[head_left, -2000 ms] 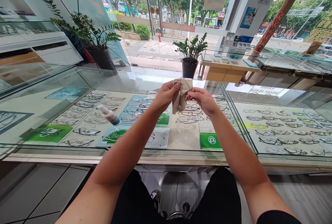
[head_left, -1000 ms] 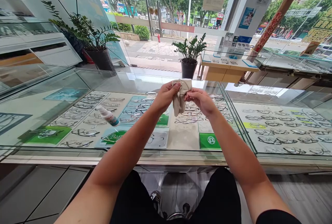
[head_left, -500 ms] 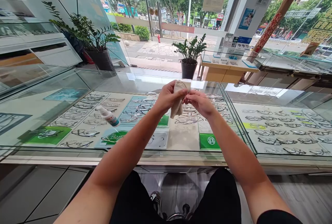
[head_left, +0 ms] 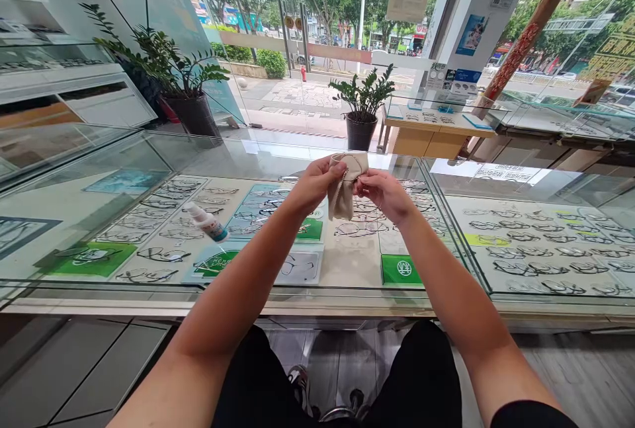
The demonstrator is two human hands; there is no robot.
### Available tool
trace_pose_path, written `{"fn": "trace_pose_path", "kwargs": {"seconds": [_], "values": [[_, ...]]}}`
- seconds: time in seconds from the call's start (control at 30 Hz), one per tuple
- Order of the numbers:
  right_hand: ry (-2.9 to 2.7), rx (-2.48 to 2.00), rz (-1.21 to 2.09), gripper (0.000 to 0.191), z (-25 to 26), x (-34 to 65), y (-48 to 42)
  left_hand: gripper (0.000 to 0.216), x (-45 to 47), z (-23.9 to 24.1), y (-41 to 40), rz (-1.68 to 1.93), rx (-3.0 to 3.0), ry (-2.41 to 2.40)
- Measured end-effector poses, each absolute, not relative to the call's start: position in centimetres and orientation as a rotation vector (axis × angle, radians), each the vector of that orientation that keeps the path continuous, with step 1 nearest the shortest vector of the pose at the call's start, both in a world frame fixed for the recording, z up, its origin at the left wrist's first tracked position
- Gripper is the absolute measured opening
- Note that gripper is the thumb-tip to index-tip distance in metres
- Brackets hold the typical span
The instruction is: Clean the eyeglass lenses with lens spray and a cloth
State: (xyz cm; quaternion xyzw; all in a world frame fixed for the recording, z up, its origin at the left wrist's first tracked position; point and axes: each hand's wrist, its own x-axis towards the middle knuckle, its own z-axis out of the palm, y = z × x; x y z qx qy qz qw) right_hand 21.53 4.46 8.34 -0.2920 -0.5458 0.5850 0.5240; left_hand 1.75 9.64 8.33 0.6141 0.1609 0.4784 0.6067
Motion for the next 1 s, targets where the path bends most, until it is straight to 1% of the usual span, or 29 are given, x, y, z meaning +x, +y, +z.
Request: {"fn": "trace_pose_path", "kwargs": {"seconds": [0.13, 0.3, 0.47, 0.6, 0.9, 1.0], "values": [[-1.284, -0.689, 1.414, 0.016, 8.3, 21.5, 4.5, 0.052, 1.8, 8.7, 9.1, 1.030, 1.425, 0.320], [-1.322, -0.697, 1.454, 0.019, 7.9, 21.1, 4.5, 0.050, 2.4, 8.9, 8.2, 1.118, 1.464, 0.387], [-1.369, -0.702, 1.472, 0.021, 7.7, 20.9, 4.4, 0.060, 3.0, 8.7, 7.9, 1.216, 1.480, 0.433], [-1.360, -0.704, 1.451, 0.019, 8.2, 21.1, 4.2, 0.064, 3.0, 8.5, 8.2, 1.206, 1.492, 0.400], [-1.299, -0.710, 1.408, 0.017, 8.5, 21.8, 4.4, 0.045, 2.2, 8.5, 8.7, 1.080, 1.435, 0.293], [-1.292, -0.716, 1.421, 0.018, 8.4, 21.8, 4.5, 0.046, 2.4, 8.6, 8.5, 1.075, 1.446, 0.286]]}}
